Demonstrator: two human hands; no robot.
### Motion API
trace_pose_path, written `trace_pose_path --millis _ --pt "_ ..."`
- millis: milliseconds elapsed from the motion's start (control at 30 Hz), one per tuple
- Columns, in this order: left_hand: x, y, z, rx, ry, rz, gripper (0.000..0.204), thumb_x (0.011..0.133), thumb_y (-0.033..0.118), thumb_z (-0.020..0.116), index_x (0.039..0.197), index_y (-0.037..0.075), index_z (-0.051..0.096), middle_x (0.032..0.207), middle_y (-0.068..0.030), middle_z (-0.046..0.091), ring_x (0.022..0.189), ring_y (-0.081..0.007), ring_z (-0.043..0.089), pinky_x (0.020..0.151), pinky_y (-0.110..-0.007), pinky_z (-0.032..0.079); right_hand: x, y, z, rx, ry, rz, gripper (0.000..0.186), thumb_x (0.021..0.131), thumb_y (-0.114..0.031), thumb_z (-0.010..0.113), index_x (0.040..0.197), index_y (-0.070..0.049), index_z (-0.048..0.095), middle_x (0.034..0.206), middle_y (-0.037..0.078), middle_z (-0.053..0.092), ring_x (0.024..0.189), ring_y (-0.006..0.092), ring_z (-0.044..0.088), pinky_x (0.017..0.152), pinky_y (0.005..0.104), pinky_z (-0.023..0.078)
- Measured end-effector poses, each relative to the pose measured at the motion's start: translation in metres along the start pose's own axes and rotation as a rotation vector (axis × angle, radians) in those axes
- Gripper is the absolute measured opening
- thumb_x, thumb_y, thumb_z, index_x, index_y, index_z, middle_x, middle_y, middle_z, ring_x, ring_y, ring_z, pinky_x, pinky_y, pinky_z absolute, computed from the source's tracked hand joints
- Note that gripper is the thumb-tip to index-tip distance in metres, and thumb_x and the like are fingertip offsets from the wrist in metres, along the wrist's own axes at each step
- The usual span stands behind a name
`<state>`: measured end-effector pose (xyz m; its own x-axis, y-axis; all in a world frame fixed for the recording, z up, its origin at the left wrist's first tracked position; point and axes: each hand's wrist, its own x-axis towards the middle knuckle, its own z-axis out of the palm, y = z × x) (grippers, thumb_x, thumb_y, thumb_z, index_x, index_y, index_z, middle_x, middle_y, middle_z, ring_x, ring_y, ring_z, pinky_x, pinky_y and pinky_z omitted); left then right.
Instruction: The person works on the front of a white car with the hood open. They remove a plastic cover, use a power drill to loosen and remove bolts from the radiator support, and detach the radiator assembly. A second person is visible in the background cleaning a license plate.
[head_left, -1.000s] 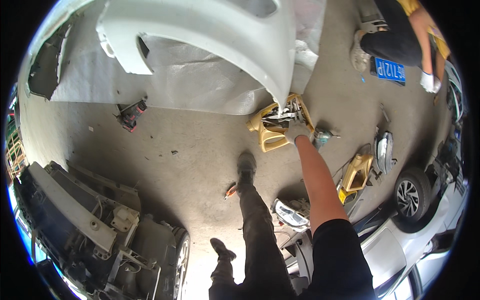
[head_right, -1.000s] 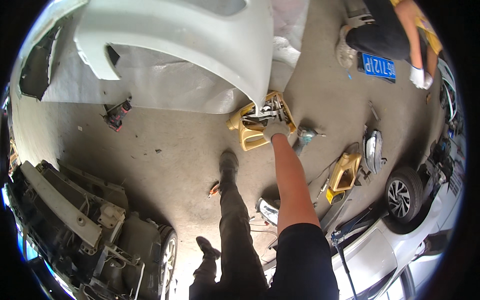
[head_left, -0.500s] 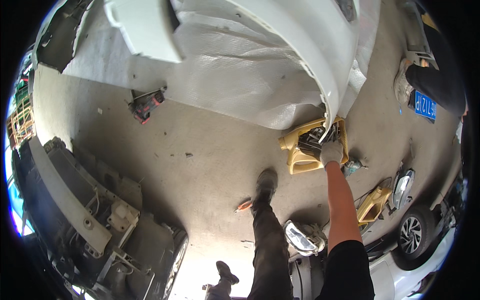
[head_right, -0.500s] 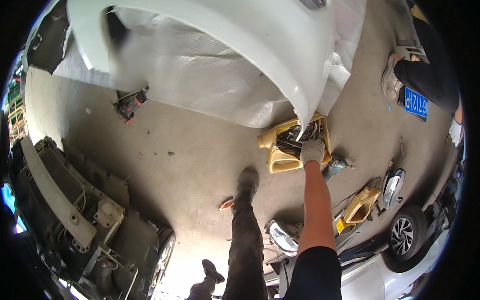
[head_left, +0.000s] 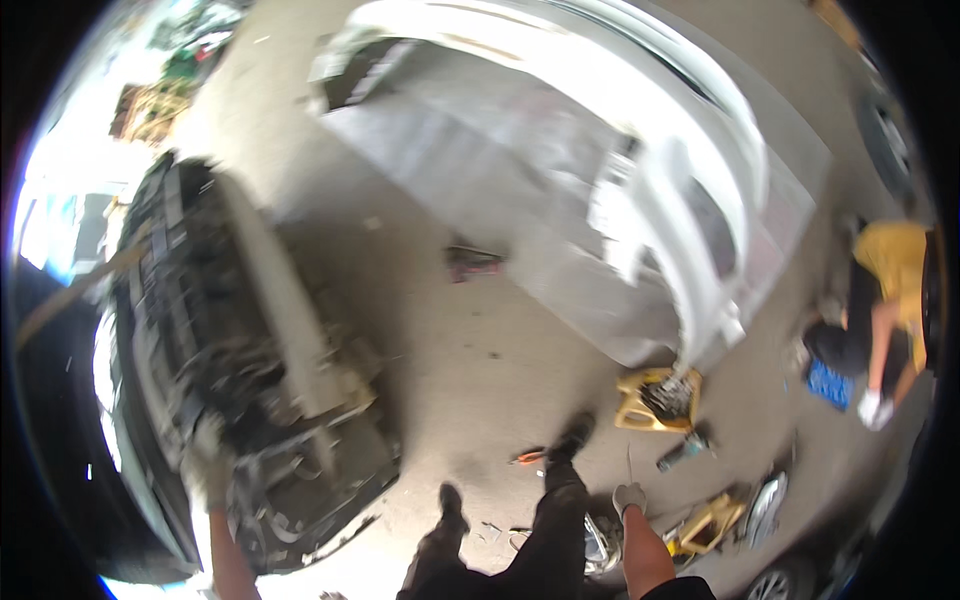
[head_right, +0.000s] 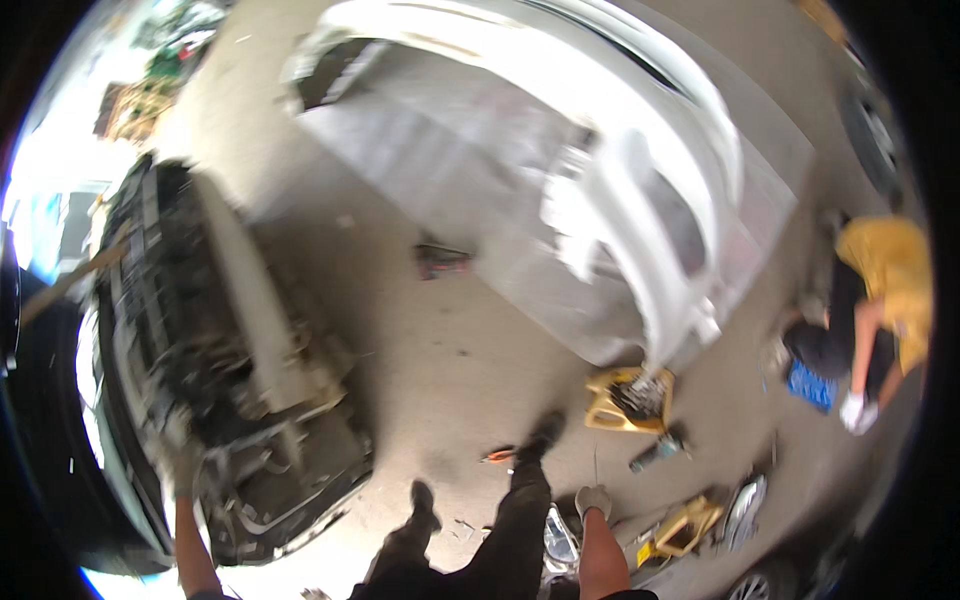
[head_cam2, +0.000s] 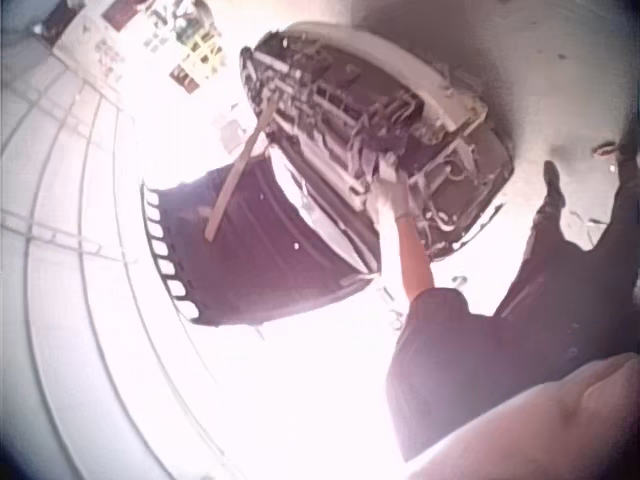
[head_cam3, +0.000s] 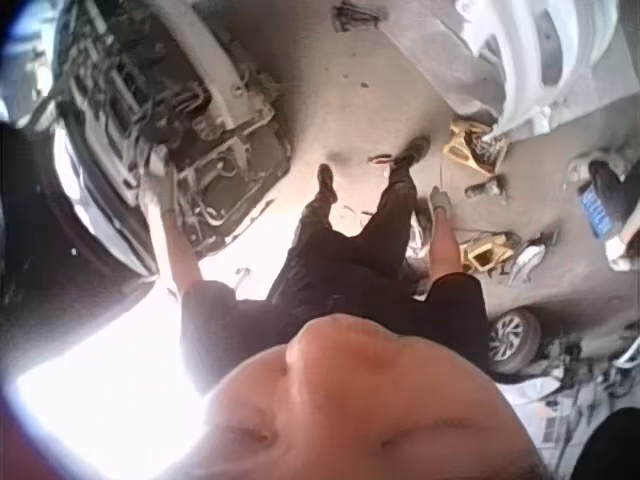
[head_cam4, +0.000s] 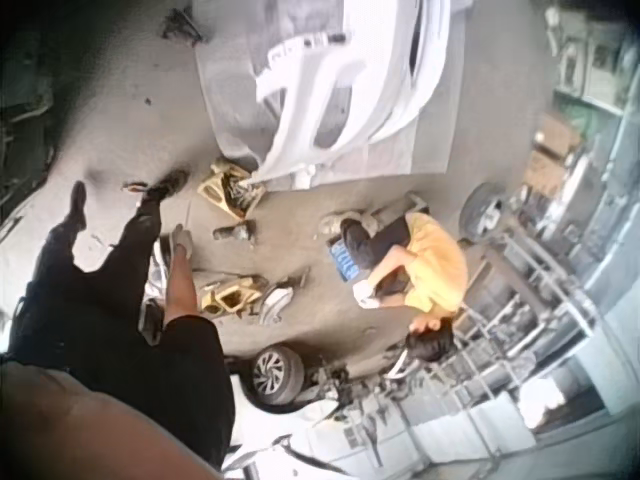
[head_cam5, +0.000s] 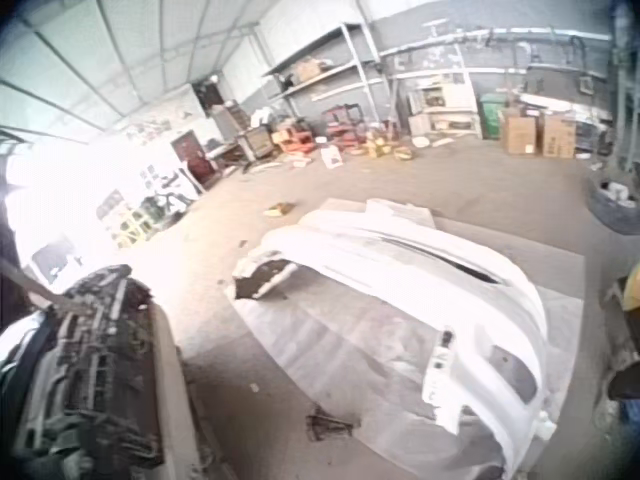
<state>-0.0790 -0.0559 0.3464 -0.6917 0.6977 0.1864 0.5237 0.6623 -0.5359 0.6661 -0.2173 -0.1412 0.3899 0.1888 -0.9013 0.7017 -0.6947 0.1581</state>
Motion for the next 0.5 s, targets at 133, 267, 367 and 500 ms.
trace_pose_path --millis 133,267,367,500 --pt "-0.012 0.068 -0.092 -0.296 -0.195 0.030 0.082 0.073 0.048 0.079 0.137 0.006 0.051 0.128 -0.0212 0.057 0.122 -0.0384 0.053 0.102 -0.050 0.042 -0.073 -0.086 -0.045 -0.396 0.075 -0.618 0.043 0.102 -0.033 0.041 0.113 0.002 0.063 0.113 0.028 0.069 0.105 0.0440 0.068 0.095 0.0497 0.053" --pt "0.000 0.048 -0.082 -0.267 -0.067 0.135 0.072 0.070 0.058 0.079 0.118 0.005 0.063 0.111 -0.0160 0.064 0.108 -0.0357 0.060 0.095 -0.048 0.043 -0.167 -0.201 -0.134 -0.353 0.286 -0.874 0.048 0.101 -0.043 0.043 0.102 -0.001 0.066 0.097 0.028 0.071 0.095 0.0436 0.069 0.089 0.0530 0.052" --pt "-0.003 0.031 -0.092 -0.366 -0.098 0.146 0.067 0.074 0.062 0.076 0.103 0.003 0.067 0.104 -0.0168 0.067 0.104 -0.0350 0.062 0.091 -0.048 0.044 -0.180 -0.279 -0.191 -0.519 0.418 -1.224 0.047 0.100 -0.041 0.047 0.098 0.001 0.067 0.086 0.026 0.070 0.087 0.0385 0.071 0.079 0.0507 0.054" --pt "0.020 0.036 -0.081 -0.578 -0.165 0.178 0.055 0.085 0.057 0.068 0.100 0.003 0.069 0.094 -0.0167 0.070 0.091 -0.0355 0.067 0.086 -0.046 0.047 -0.383 -0.388 -0.267 -0.104 0.072 -0.902 0.026 0.095 -0.022 0.053 0.105 0.000 0.063 0.075 0.012 0.065 0.064 0.0243 0.066 0.057 0.0397 0.053"
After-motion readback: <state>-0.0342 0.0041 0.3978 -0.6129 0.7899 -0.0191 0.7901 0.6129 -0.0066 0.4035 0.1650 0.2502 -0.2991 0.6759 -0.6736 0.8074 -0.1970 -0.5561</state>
